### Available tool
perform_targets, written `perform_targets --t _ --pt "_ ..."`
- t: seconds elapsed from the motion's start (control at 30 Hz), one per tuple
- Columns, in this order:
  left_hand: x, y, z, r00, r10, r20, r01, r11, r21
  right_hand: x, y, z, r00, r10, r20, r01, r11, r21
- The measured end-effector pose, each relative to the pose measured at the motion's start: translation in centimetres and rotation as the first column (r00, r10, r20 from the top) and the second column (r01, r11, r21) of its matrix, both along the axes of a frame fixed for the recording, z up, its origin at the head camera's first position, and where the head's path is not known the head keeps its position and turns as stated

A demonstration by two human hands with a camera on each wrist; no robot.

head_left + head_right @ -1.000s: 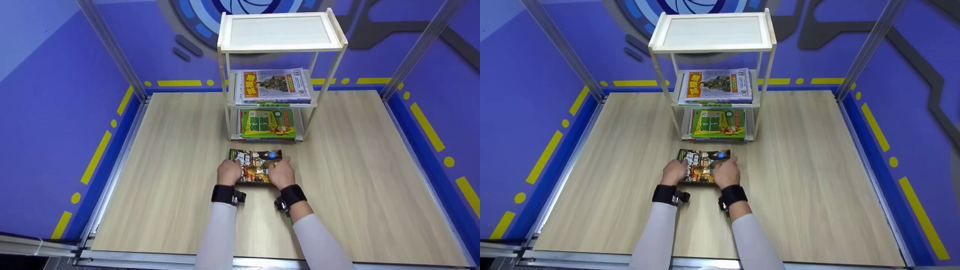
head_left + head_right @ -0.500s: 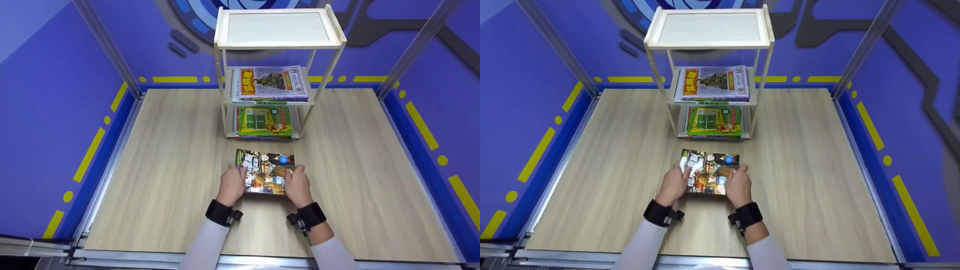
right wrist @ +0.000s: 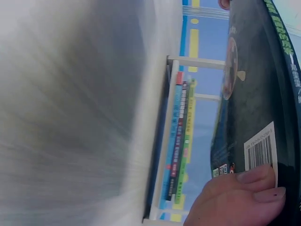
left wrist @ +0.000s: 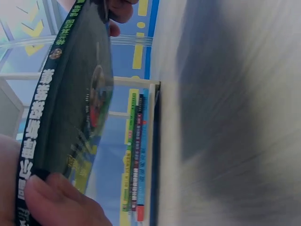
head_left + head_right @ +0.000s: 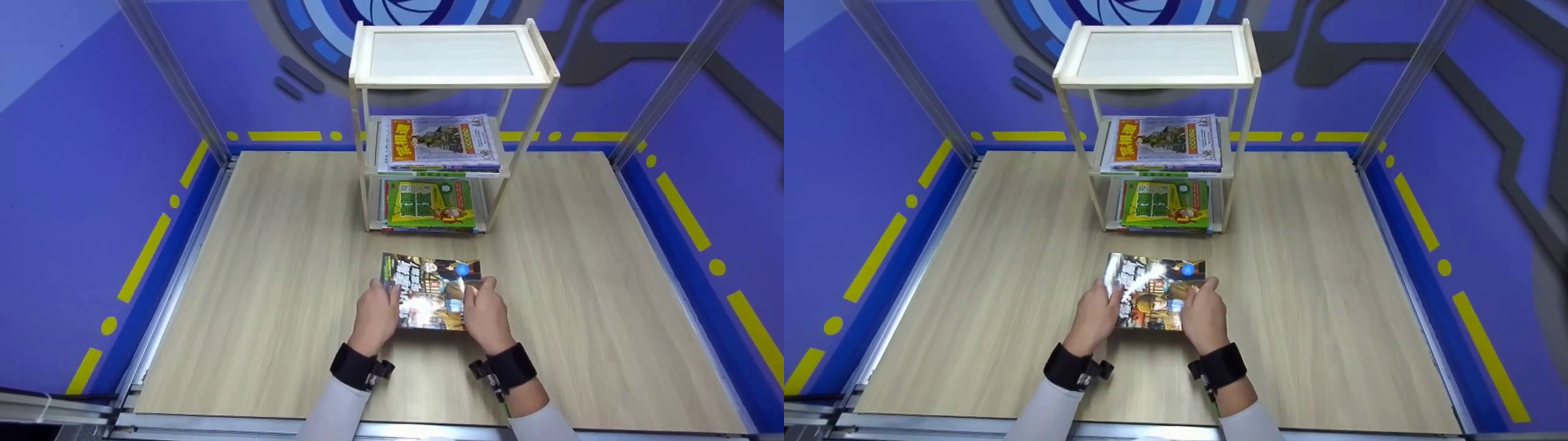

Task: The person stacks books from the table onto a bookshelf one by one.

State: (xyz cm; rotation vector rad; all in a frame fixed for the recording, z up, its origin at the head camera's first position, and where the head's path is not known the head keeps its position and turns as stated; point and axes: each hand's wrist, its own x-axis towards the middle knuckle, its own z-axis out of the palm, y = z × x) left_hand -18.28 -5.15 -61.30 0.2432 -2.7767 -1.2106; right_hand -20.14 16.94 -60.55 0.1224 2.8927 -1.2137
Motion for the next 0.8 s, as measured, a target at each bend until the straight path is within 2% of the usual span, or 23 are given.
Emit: perform_targets --t 0.3,0.47,0.67,0.8 --pt "0.1 -0.3 1.9 1.000 -0.011 0.016 0.011 0.999 -0.036 0.2 0.0 1.8 0.999 0.043 -0.032 -0.043 0.999 -0.008" --pt "-0.1 -0.8 3.6 1.000 -0.023 0.004 0.023 0.999 -0.049 0.1 -0.1 3.0 0.998 0.062 -0.021 -0.063 0.997 -0.040" --pt "-1.4 -0.5 6.2 0.997 -0.073 -0.003 0.073 0.996 -0.059 -1.0 0.9 5.5 0.997 0.067 -0.040 -0.069 0.996 -0.050" --pt "-2.6 -0.3 8.2 0.995 -0.100 -0.015 0.098 0.993 -0.066 -2.2 1.5 7.8 0.993 0.067 -0.099 -0.071 0.997 -0.037"
